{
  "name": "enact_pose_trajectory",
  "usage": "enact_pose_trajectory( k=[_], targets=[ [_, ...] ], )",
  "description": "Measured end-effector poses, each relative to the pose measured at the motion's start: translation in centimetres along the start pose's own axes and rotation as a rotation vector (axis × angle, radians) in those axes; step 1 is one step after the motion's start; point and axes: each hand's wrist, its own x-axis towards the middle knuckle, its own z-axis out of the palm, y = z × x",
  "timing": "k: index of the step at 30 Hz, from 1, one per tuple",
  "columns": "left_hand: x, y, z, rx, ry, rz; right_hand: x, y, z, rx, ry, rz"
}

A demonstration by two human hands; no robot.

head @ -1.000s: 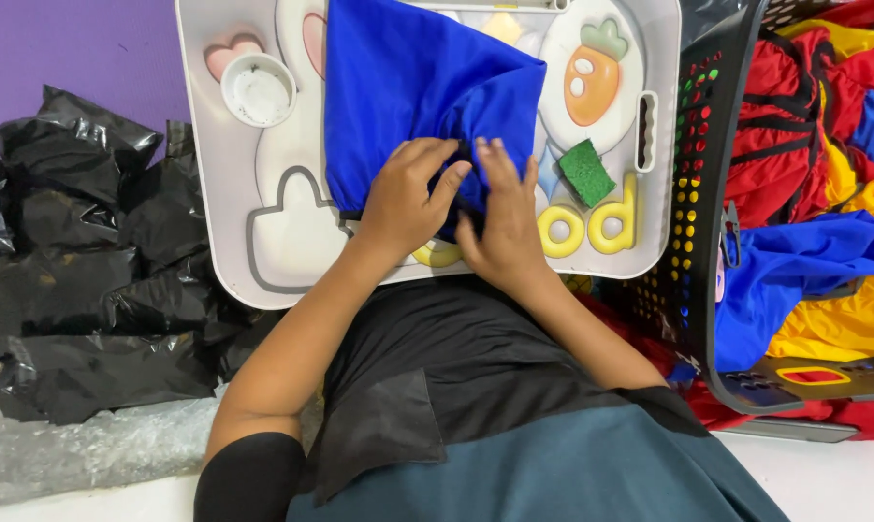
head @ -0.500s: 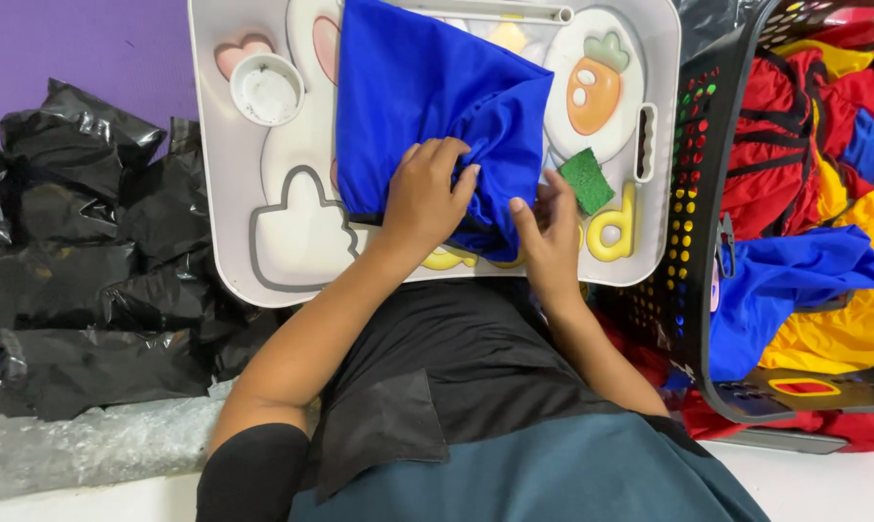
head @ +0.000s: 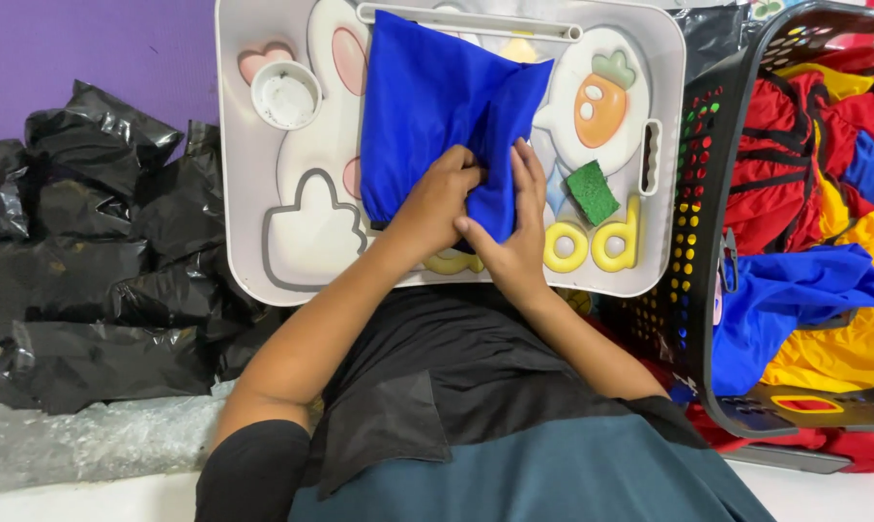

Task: Folding a blue fabric cover and cleaning it by repeatedly wiping it with a sponge on a tray.

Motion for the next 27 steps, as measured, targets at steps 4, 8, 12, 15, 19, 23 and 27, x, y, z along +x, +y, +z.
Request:
enact_pose_trajectory(
  k=[4,8,12,15,19,23,27],
  targets=[
    [-0.2,-1.2,-2.8,0.197,-0.136,0.191,0.6,0.3,0.5,-0.152,0.02,-0.062],
    [-1.6,0.1,-8.1,0.588,0.048,0.323,0.9,-0.1,0.5,-0.132,0.073,-0.029],
    [-2.9,-1.9,-7.8,0.54,0.028,0.179,1.4,-1.0,1.5,-0.192,0.028,-0.109],
    [-3.0,-1.9,-7.3,0.513,0.005,0.158,1.8,-0.6,3.1,-0.317,-0.132,-0.233],
    [-3.0,-2.2,-7.6,0.516,-0.005,0.145,2.3,-0.2,5.8,-0.611,-0.274,-0.427],
    [-3.9,-4.2,-7.5,0.233,0.274,0.123,2.3,-0.7,6.4,-0.747,-0.37,-0.465],
    [-3.7,-3.6,-8.7,0.008,0.39,0.094,2.7,-0.4,6.7,-0.761,-0.349,-0.442]
  ],
)
